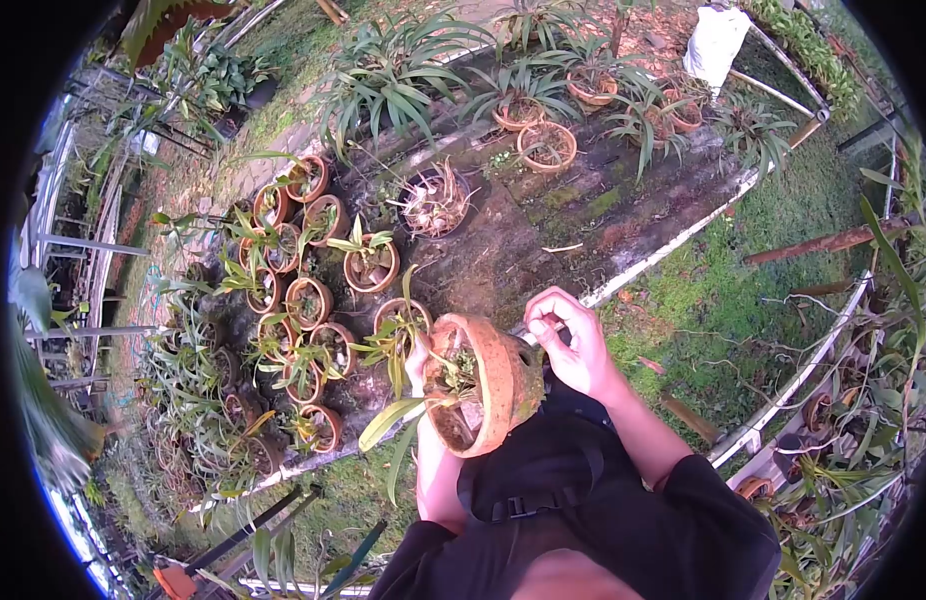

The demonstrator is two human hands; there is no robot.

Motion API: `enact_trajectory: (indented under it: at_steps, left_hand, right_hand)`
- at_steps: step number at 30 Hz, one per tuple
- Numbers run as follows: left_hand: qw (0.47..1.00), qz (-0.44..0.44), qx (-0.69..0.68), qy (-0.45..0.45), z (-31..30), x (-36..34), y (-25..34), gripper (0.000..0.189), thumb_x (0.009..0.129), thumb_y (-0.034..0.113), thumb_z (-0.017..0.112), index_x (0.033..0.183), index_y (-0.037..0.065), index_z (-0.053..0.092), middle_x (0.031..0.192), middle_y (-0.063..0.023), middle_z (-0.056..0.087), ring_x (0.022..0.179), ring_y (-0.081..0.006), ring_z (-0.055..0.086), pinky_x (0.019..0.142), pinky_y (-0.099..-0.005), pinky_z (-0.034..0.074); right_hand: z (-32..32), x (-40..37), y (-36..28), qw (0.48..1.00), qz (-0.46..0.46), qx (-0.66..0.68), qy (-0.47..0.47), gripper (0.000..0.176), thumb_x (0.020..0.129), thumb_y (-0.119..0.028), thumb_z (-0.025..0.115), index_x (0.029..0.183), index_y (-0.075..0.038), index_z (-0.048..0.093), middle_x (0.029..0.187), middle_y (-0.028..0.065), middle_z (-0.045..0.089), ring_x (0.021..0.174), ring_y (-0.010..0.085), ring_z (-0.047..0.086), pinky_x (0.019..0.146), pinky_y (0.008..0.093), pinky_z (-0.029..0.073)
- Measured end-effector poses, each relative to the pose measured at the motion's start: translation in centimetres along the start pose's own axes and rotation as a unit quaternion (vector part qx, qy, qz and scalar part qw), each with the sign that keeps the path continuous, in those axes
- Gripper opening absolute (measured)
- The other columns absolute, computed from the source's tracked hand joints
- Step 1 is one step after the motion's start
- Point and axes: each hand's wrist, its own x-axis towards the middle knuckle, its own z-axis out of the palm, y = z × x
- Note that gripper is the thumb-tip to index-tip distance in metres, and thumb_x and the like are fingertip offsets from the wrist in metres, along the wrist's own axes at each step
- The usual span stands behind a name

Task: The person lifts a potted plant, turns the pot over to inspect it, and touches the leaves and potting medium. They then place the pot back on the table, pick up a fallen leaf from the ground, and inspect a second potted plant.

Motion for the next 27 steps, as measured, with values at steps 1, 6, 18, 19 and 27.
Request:
enact_trajectory:
  at_steps: [1,6,18,19,27]
  left_hand:
    - [1.000,-0.004,0.000,-0.003,0.0,0.0,0.1,0.072,0.093,0.065,0.054,0.125,0.001,0.063,0.108,-0.0161,0.071,0.092,-0.0270,0.071,0.079,-0.0404,0.060]
    - [0.996,-0.017,-0.014,-0.082,-1.7,0.5,0.1,0.078,0.092,0.069,0.055,0.128,0.000,0.061,0.115,-0.0206,0.069,0.099,-0.0330,0.070,0.085,-0.0468,0.060]
    - [0.990,0.055,0.087,0.093,1.4,1.4,1.6,0.085,0.094,0.073,0.052,0.143,0.003,0.052,0.140,-0.0163,0.058,0.117,-0.0303,0.063,0.094,-0.0516,0.056]
    - [0.982,0.064,0.131,0.116,1.2,1.8,1.6,0.085,0.094,0.073,0.052,0.143,0.004,0.052,0.141,-0.0156,0.058,0.119,-0.0291,0.061,0.095,-0.0510,0.055]
    - [0.960,0.076,0.229,-0.144,1.1,3.2,2.8,0.086,0.103,0.067,0.037,0.152,-0.003,0.038,0.149,-0.0152,0.051,0.129,-0.0250,0.057,0.101,-0.0414,0.052]
  right_hand:
    - [-0.1,0.0,0.6,0.999,0.028,-0.039,0.019,0.007,0.096,-0.005,0.065,0.094,0.002,0.065,0.092,0.0113,0.064,0.078,0.0223,0.067,0.069,0.0358,0.052]
    - [-1.5,-0.1,1.7,0.995,0.051,-0.084,0.018,0.014,0.095,-0.002,0.064,0.109,0.001,0.065,0.098,0.0097,0.065,0.086,0.0179,0.067,0.076,0.0321,0.053]
    - [0.4,0.5,0.7,0.986,-0.053,0.115,-0.108,0.144,0.059,-0.050,0.097,0.162,0.002,0.010,0.166,0.0206,0.023,0.153,0.0324,0.027,0.125,0.0454,0.023]
    - [0.6,0.8,1.8,0.976,-0.028,0.200,-0.079,0.144,0.058,-0.050,0.097,0.162,0.002,0.011,0.166,0.0191,0.023,0.153,0.0305,0.028,0.124,0.0444,0.023]
    - [-0.3,1.0,8.2,0.879,0.098,0.466,0.023,0.112,0.078,-0.061,0.081,0.160,-0.009,0.025,0.158,0.0084,0.039,0.141,0.0264,0.044,0.119,0.0474,0.038]
